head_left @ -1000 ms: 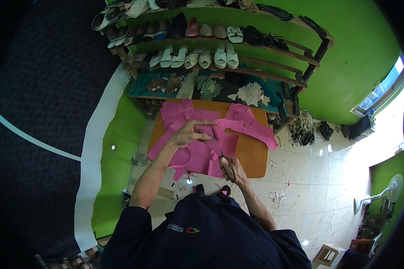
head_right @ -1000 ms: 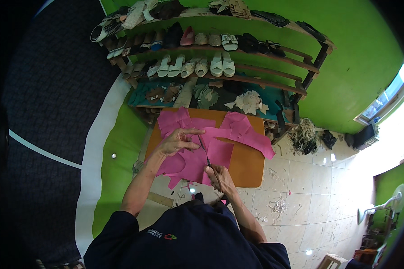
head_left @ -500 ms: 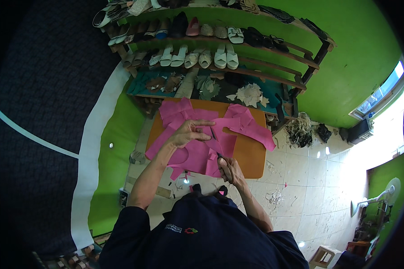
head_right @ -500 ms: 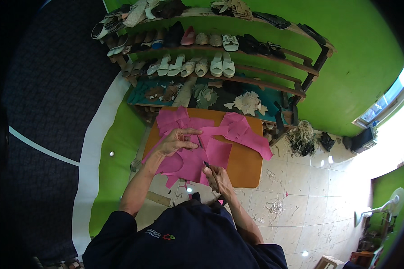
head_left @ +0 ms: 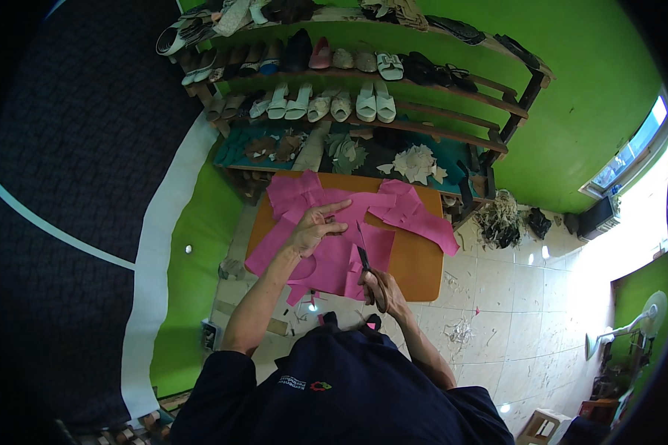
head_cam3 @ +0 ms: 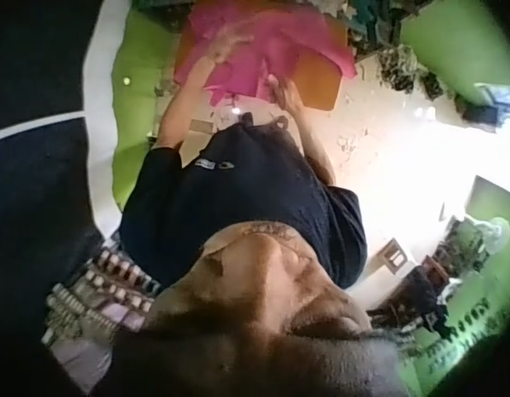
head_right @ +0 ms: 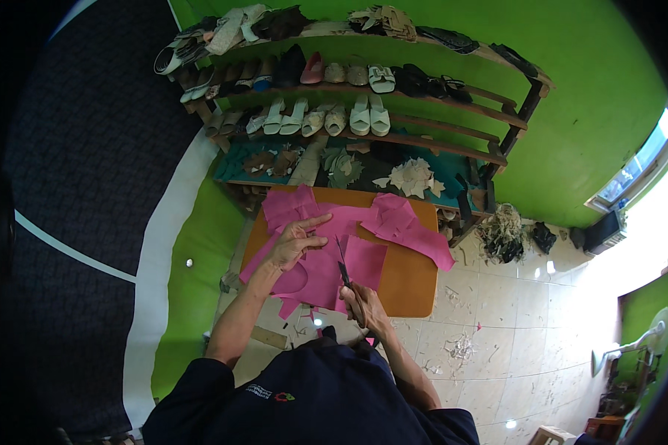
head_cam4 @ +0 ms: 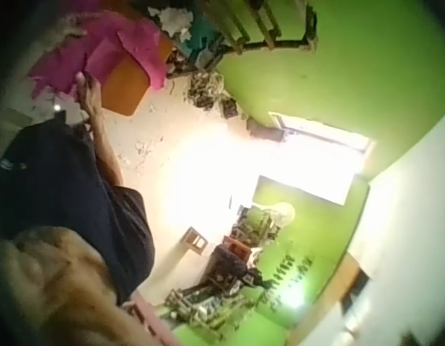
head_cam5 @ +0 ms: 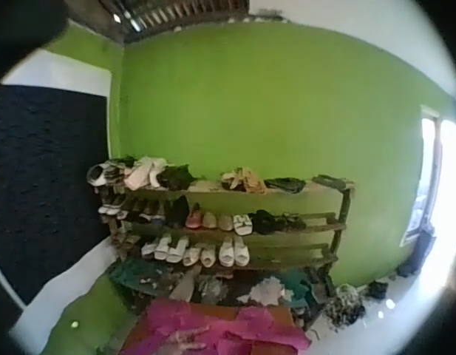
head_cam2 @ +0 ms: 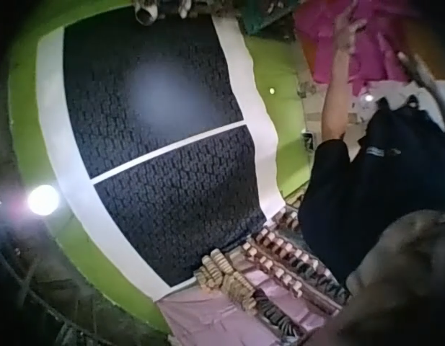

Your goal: Cutting pink fabric pieces with scissors on a table.

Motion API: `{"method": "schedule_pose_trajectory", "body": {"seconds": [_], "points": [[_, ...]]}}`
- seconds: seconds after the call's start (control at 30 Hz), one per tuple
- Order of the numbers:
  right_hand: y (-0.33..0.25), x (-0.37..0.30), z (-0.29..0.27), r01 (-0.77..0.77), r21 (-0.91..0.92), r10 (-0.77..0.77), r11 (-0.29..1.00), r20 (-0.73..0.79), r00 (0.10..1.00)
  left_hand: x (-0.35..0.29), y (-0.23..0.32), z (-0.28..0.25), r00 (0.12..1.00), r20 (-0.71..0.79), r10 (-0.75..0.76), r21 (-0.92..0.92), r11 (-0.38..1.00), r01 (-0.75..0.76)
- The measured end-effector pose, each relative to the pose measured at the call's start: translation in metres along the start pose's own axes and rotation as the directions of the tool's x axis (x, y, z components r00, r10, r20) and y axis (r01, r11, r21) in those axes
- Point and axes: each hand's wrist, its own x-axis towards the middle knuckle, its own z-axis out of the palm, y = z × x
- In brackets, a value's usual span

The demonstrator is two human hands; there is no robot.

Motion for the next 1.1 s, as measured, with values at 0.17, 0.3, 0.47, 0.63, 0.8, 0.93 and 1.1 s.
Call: {"method": "schedule_pose_trajectory", "body": {"seconds": [0.17,0.3,0.47,0.63,0.8,0.93,1.1], "points": [[0.009,-0.003,0.003,-0.134,0.021,0.136,0.991,-0.221,0.966,-0.011,-0.016,0.017,0.948,-0.316,0.041,-0.110,0.991,-0.080],[0.000,0.004,0.011,0.070,0.203,0.020,0.977,-0.412,0.911,-0.022,-0.062,0.015,0.937,-0.348,0.028,-0.124,0.989,-0.075],[0.012,0.022,-0.002,0.055,0.331,0.086,0.942,-0.399,0.913,-0.029,-0.075,0.031,0.940,-0.340,0.014,-0.049,0.998,-0.032],[0.024,0.030,0.002,0.203,0.398,-0.006,0.894,-0.444,0.896,-0.035,-0.071,0.039,0.951,-0.308,-0.003,-0.071,0.997,-0.020],[0.025,0.033,0.005,0.184,0.478,0.039,0.859,-0.419,0.907,-0.034,-0.072,0.042,0.952,-0.302,0.049,-0.064,0.995,-0.072],[0.018,0.034,0.007,0.181,0.470,0.026,0.864,-0.401,0.916,-0.030,-0.079,0.032,0.950,-0.306,0.056,-0.027,0.997,-0.068],[0.007,0.028,0.007,0.136,0.393,0.036,0.910,-0.400,0.916,-0.026,-0.071,0.026,0.959,-0.284,0.001,-0.051,0.999,-0.015]]}}
